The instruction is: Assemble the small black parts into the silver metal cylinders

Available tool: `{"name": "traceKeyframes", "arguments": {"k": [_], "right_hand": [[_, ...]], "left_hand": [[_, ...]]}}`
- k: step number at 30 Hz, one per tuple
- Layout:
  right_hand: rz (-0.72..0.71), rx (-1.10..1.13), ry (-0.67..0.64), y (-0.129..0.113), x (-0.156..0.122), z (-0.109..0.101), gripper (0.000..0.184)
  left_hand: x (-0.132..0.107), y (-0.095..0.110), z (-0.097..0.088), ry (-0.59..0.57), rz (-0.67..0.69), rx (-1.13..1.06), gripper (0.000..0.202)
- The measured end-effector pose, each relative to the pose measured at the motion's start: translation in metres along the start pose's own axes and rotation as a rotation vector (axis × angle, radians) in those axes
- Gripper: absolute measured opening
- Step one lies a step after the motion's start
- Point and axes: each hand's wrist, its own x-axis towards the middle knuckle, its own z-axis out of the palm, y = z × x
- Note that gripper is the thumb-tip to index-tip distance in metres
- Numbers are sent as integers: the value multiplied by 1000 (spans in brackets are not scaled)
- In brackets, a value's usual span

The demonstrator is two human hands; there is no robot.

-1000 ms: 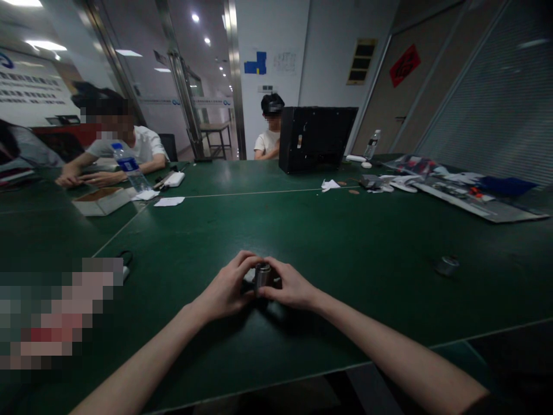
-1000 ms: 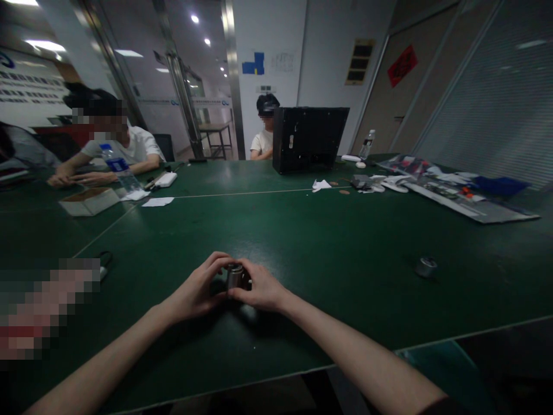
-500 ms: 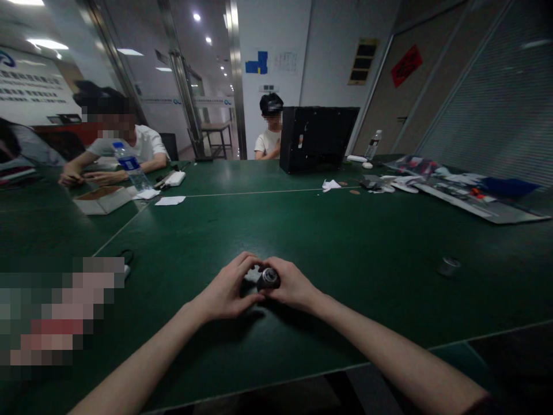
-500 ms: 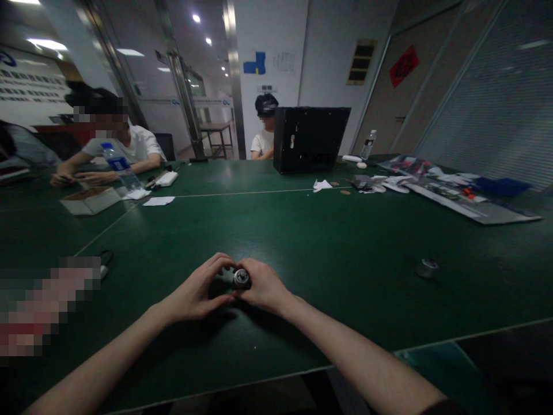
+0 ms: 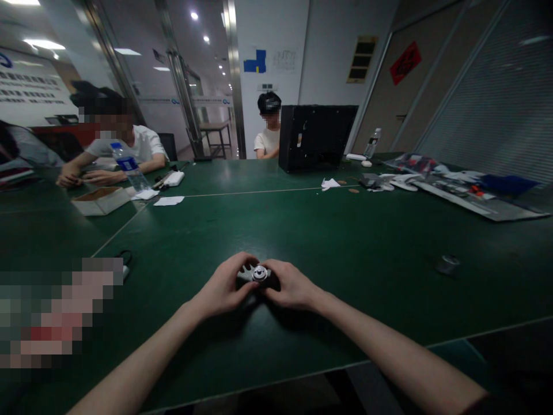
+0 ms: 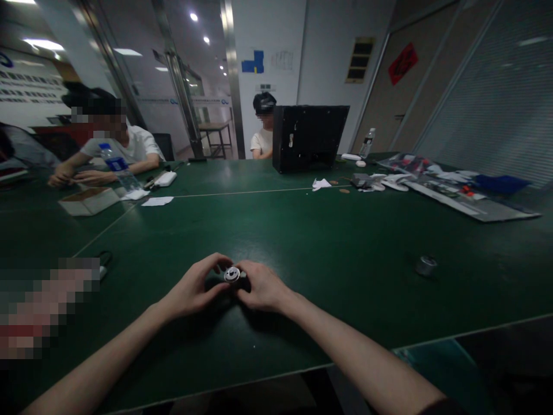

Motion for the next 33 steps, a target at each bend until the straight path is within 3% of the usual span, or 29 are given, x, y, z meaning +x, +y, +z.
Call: {"name": "traceKeyframes", "arguments": {"k": [11,16,24,33], "right_hand": [[137,-2,-25,-3,2,1,35],[103,-7,-6,-4,0,1,36],[90,44,-34,-3,0,-1,36],[103,20,-33,-4,0,0,34]], "left_hand": [[1,-3,2,-65,-90,49,33],[3,1,-1,-82,-126,31,25],[1,4,-6,-80,-90,-107,29],[3,-1,-1,-122,-162,-40,33]]}}
